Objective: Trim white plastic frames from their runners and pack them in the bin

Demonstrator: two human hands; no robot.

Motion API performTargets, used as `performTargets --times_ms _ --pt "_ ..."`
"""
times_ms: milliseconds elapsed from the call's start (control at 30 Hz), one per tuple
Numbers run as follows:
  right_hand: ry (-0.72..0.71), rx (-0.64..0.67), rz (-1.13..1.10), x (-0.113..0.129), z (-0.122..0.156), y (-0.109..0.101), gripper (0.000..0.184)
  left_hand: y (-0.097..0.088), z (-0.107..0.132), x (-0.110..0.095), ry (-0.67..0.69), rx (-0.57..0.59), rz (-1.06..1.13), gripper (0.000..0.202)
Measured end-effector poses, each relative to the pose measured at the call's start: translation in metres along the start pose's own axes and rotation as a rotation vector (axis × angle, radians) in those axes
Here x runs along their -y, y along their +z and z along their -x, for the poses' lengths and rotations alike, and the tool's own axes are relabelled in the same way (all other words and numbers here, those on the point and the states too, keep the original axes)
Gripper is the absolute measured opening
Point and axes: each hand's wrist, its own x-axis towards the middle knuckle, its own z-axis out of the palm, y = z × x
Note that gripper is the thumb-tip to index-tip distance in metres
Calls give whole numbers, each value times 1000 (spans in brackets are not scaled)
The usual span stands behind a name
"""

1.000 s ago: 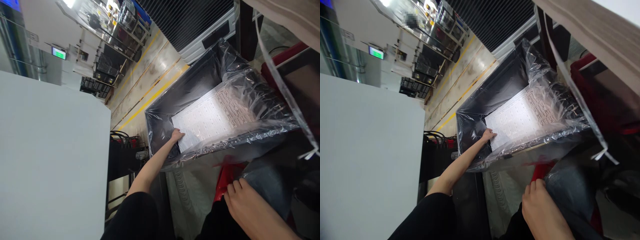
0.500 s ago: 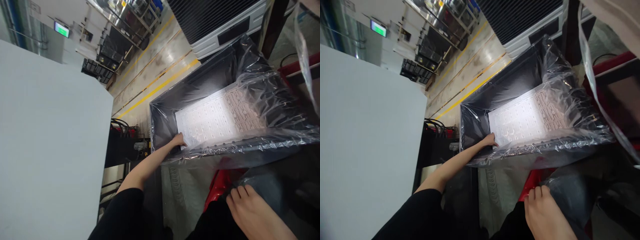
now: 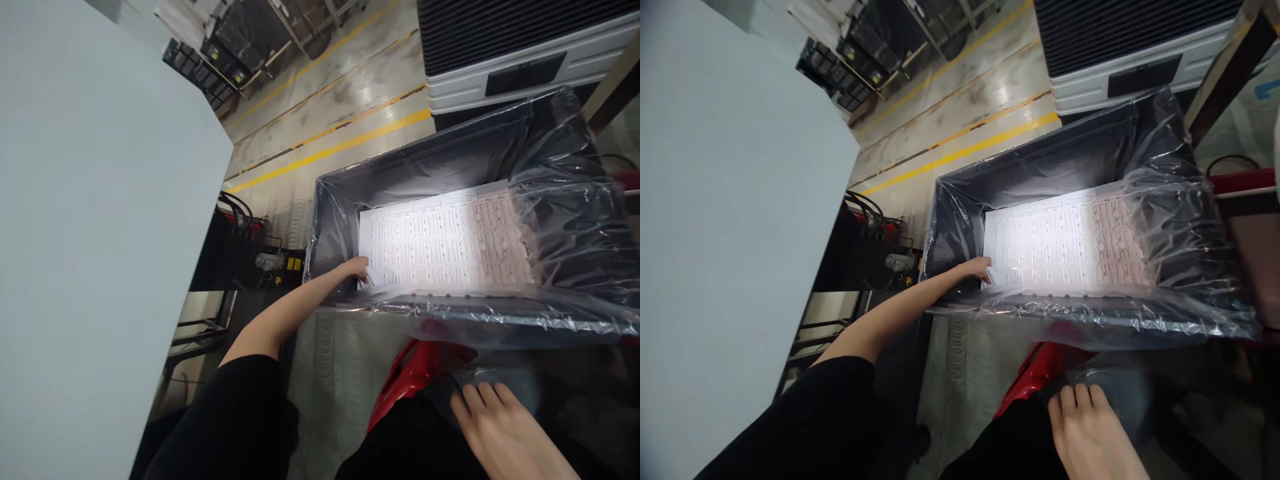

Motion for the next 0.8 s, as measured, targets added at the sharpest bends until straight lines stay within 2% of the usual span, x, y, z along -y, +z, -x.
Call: performTargets --times_ms 133,300,433,533,600,700,800 --pt "-33 76 57 -3 1 0 16 -26 -5 3 4 -28 -16 32" --pt "-48 32 79 -6 -1 3 27 -63 -10 2 29 -113 -63 36" --pt "-39 28 104 -11 -4 3 33 -72 -2 -9 65 -203 -86 40" --pt "-16 54 117 -11 -3 7 29 -77 8 -14 80 -235 -121 43" --pt "2 53 123 -10 -1 11 28 -82 13 -14 84 -208 -151 43" --pt "3 -8 120 -9 2 13 31 -86 18 -13 93 -78 -189 38" --pt "-40 -107 117 -11 1 6 35 -73 24 -15 105 95 -189 32"
